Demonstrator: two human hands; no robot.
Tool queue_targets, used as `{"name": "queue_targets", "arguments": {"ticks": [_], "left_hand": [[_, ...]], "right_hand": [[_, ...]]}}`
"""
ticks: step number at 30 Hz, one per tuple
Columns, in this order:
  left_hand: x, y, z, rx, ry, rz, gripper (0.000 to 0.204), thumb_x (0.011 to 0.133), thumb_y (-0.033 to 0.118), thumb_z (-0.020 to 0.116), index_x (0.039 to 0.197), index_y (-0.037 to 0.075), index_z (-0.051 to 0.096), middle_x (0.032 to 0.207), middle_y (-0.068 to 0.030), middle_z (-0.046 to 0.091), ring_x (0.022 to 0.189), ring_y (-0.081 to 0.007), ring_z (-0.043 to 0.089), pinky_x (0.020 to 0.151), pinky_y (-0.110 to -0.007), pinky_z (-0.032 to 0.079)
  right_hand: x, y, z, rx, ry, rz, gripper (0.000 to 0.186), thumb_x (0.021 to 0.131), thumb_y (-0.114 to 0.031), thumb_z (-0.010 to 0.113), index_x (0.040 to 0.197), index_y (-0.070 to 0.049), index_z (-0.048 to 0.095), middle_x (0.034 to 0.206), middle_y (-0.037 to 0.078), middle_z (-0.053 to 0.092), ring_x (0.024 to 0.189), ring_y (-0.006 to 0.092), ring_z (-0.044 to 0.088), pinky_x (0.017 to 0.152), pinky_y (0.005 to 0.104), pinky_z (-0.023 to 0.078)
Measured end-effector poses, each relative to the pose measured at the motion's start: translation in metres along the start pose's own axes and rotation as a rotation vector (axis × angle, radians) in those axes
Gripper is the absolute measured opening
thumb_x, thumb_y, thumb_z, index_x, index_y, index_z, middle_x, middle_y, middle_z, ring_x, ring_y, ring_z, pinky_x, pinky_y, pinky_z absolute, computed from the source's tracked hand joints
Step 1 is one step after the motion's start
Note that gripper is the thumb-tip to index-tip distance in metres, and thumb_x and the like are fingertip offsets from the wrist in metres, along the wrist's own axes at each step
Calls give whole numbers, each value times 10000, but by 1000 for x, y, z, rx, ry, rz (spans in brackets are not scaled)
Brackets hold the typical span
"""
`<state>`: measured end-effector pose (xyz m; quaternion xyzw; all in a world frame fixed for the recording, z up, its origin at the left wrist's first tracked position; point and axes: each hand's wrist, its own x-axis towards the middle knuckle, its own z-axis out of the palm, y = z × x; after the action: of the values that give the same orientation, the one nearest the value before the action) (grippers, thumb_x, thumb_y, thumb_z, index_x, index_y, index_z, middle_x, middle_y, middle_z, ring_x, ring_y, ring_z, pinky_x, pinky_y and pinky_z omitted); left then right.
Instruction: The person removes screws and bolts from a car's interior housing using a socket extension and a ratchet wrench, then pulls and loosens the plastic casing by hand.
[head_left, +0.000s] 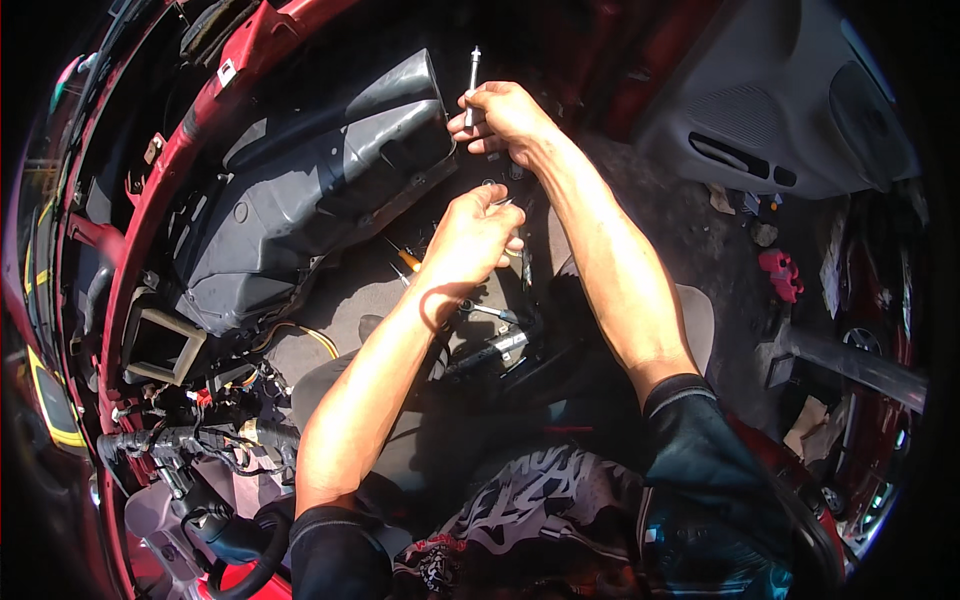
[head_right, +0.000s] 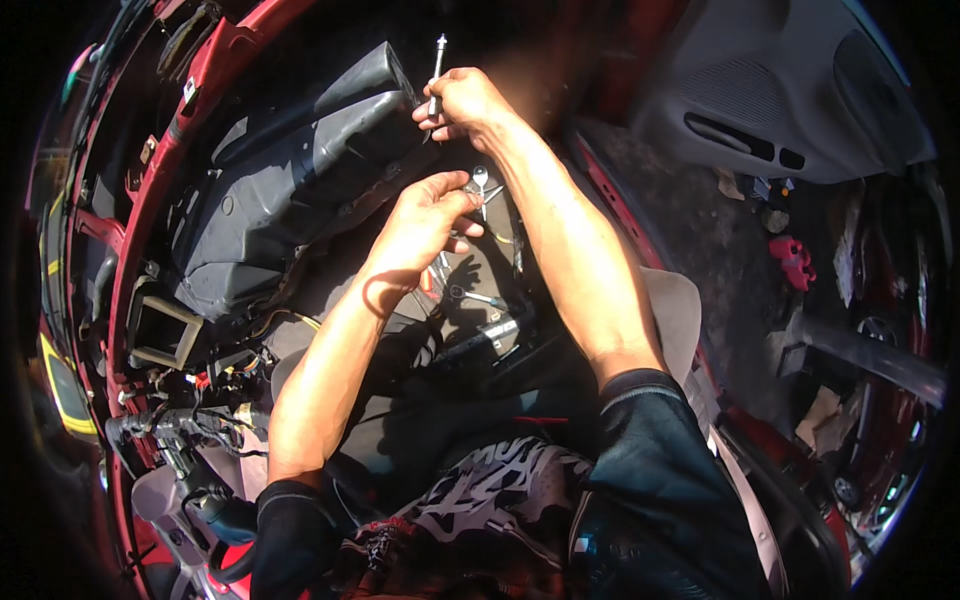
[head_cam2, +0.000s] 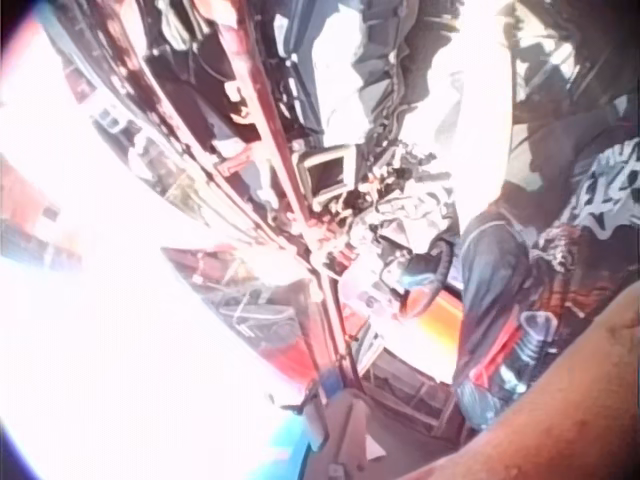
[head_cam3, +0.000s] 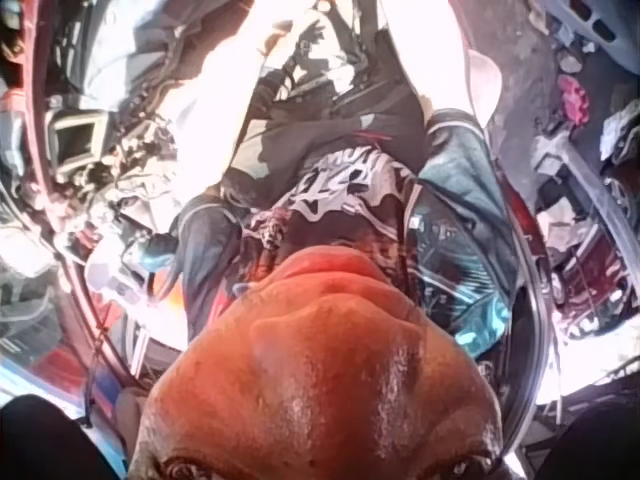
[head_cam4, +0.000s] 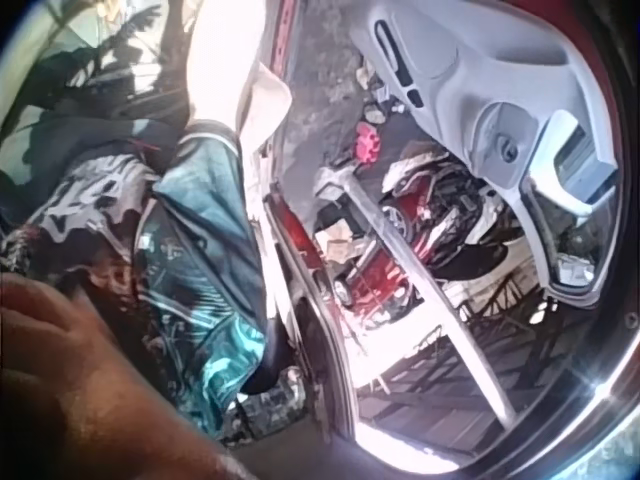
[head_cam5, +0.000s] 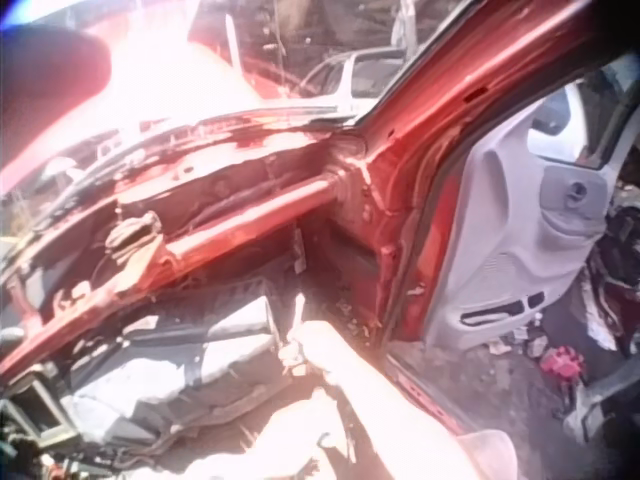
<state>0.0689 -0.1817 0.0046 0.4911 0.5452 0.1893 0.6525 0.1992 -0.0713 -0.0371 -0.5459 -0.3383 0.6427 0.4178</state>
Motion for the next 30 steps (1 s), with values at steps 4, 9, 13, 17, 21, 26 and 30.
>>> {"name": "queue_targets", "arguments": {"ticks": [4,9,13,17,21,26,30], "left_hand": [[-38,-5,-5,367,-199,199,453,916,133,581,1311,-82,528,1142,-158,669,946,-198,666,841,-301,526],[-36,-2,-5,532,-69,296,448,849,180,578,1228,-56,607,1064,-210,700,878,-250,697,817,-338,529],[-38,3,-6,537,-80,313,452,848,179,579,1233,-56,602,1064,-206,701,851,-255,693,797,-348,527],[-43,6,-13,562,-46,328,445,841,180,581,1227,-41,608,1063,-203,701,815,-268,691,789,-363,522],[-47,9,-15,626,-20,361,437,836,186,586,1216,-28,613,1059,-217,696,827,-310,696,810,-386,521],[-53,14,-20,677,-12,383,442,835,196,586,1214,-30,610,1052,-240,691,904,-371,688,849,-423,514],[-57,14,-23,694,-4,416,459,835,195,582,1231,-39,599,1065,-262,680,989,-399,669,895,-443,504]], "right_hand": [[2,0,11,-117,-55,-92,184,1023,-203,505,972,-47,588,693,17,627,476,53,535,397,208,386],[3,3,28,-49,26,-102,176,1016,-202,525,948,-53,588,665,3,607,454,36,473,394,200,332],[1,7,28,-76,55,-130,167,1011,-200,539,953,-52,591,653,2,595,454,41,464,400,211,330],[-2,6,31,-64,58,-120,169,1007,-198,547,955,-43,590,647,5,595,452,45,459,403,216,332],[2,3,26,-77,73,-149,151,989,-187,577,953,-41,592,649,13,608,450,45,464,400,210,335],[4,10,33,129,126,-102,145,964,-177,620,912,-46,589,641,15,597,447,48,453,398,214,326],[3,9,41,518,100,44,163,963,-190,636,875,-78,557,628,-19,521,434,42,375,390,203,285]]}}
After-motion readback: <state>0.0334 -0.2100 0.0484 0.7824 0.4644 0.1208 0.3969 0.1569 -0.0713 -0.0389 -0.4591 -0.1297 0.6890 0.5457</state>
